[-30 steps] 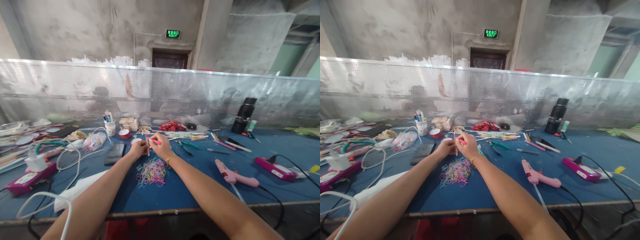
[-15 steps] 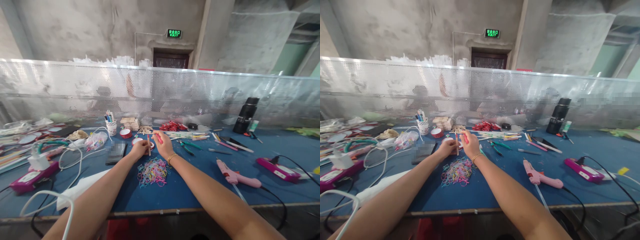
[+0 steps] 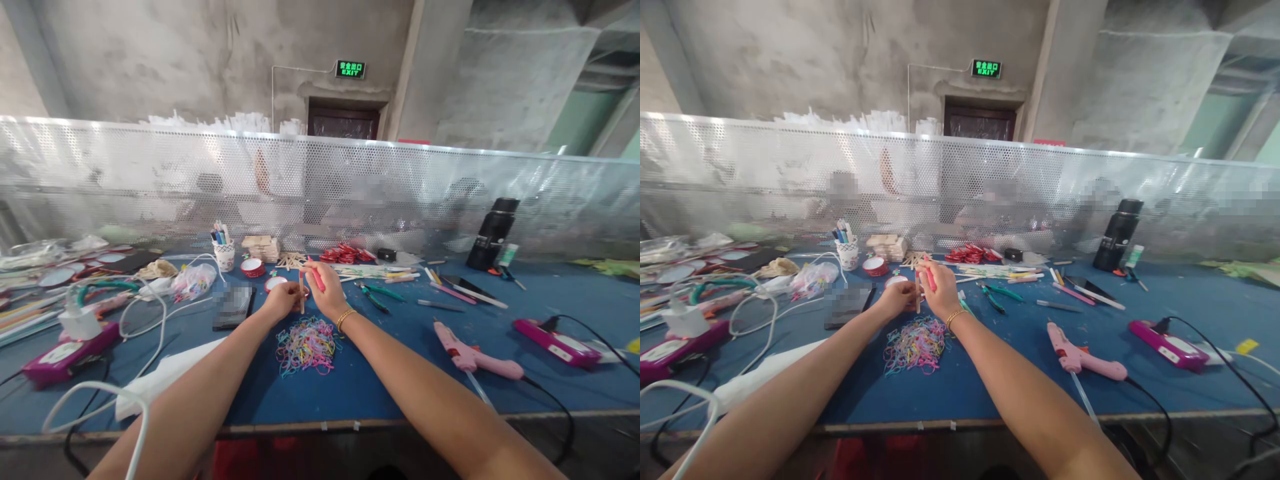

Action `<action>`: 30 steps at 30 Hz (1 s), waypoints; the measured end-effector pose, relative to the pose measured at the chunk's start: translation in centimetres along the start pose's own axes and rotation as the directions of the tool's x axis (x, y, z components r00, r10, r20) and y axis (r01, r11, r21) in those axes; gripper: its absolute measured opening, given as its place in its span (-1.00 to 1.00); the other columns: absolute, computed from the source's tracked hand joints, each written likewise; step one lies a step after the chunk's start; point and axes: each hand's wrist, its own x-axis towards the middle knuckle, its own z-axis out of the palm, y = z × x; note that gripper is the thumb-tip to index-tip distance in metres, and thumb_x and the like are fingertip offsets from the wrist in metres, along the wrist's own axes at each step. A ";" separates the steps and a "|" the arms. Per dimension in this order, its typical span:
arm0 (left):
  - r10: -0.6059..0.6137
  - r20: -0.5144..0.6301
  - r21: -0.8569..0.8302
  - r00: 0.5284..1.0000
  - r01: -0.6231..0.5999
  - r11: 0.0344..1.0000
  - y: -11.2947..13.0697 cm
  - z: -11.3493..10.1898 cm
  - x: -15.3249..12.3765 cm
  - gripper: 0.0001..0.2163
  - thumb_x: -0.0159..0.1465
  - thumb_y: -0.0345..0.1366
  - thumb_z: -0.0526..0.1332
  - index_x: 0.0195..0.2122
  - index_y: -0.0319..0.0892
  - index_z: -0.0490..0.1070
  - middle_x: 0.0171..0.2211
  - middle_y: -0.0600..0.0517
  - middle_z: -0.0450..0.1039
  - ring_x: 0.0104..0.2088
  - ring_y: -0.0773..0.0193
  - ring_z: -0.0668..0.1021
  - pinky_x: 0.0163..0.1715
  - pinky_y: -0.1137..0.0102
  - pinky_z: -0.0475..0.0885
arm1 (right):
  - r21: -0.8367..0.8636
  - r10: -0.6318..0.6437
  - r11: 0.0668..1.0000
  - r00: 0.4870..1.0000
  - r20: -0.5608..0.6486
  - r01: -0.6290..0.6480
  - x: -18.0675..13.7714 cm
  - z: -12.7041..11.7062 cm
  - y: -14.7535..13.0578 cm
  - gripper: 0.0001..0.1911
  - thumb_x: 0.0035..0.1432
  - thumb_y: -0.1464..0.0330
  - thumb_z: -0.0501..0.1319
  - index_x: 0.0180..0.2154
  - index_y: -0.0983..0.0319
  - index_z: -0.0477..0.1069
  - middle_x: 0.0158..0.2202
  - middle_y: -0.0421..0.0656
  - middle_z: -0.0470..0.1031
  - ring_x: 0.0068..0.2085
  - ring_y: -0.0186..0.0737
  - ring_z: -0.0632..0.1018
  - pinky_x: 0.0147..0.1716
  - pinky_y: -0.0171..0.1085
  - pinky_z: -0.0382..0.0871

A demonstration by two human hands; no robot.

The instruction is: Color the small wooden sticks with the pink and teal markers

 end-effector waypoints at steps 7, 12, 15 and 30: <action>0.027 -0.005 0.000 1.000 -0.027 1.000 0.0 0.0 -0.2 -0.84 -0.07 -0.43 0.39 -0.45 -0.22 0.46 -0.54 0.11 0.41 -0.51 0.33 0.48 -0.51 0.42 0.46 | 0.026 0.045 0.999 0.999 0.020 -0.046 0.0 0.1 -0.3 -0.79 0.35 0.28 0.06 -0.07 0.13 0.41 -0.09 -0.13 0.56 -0.04 -0.15 0.52 0.03 -0.16 0.30; 0.016 0.013 -0.025 1.000 -0.015 1.000 0.3 -0.1 -0.5 -0.81 -0.08 -0.43 0.40 -0.47 -0.22 0.42 -0.56 0.13 0.38 -0.51 0.34 0.48 -0.51 0.44 0.46 | 0.073 0.063 0.995 0.997 0.040 -0.066 -0.2 0.2 -0.6 -0.77 0.34 0.30 0.06 -0.02 0.14 0.37 -0.07 -0.13 0.57 0.00 -0.15 0.52 0.07 -0.14 0.29; 0.011 0.014 -0.020 1.000 -0.011 1.000 0.4 -0.1 -0.6 -0.82 -0.08 -0.43 0.40 -0.47 -0.22 0.41 -0.58 0.14 0.36 -0.54 0.35 0.46 -0.52 0.45 0.45 | 0.092 0.070 0.993 0.997 0.038 -0.073 -0.2 0.2 -0.7 -0.77 0.34 0.32 0.06 -0.01 0.15 0.35 -0.06 -0.13 0.57 0.01 -0.16 0.52 0.07 -0.15 0.29; -0.013 0.042 -0.063 0.999 0.016 0.998 0.8 0.1 -1.0 -0.80 0.04 -0.23 0.38 -0.42 -0.21 0.42 -0.56 0.10 0.41 -0.52 0.34 0.47 -0.49 0.45 0.43 | 0.134 0.110 0.985 0.994 0.025 -0.112 -0.2 0.1 -1.4 -0.80 0.34 0.31 0.05 -0.05 0.14 0.36 -0.07 -0.14 0.57 0.01 -0.14 0.51 0.09 -0.11 0.29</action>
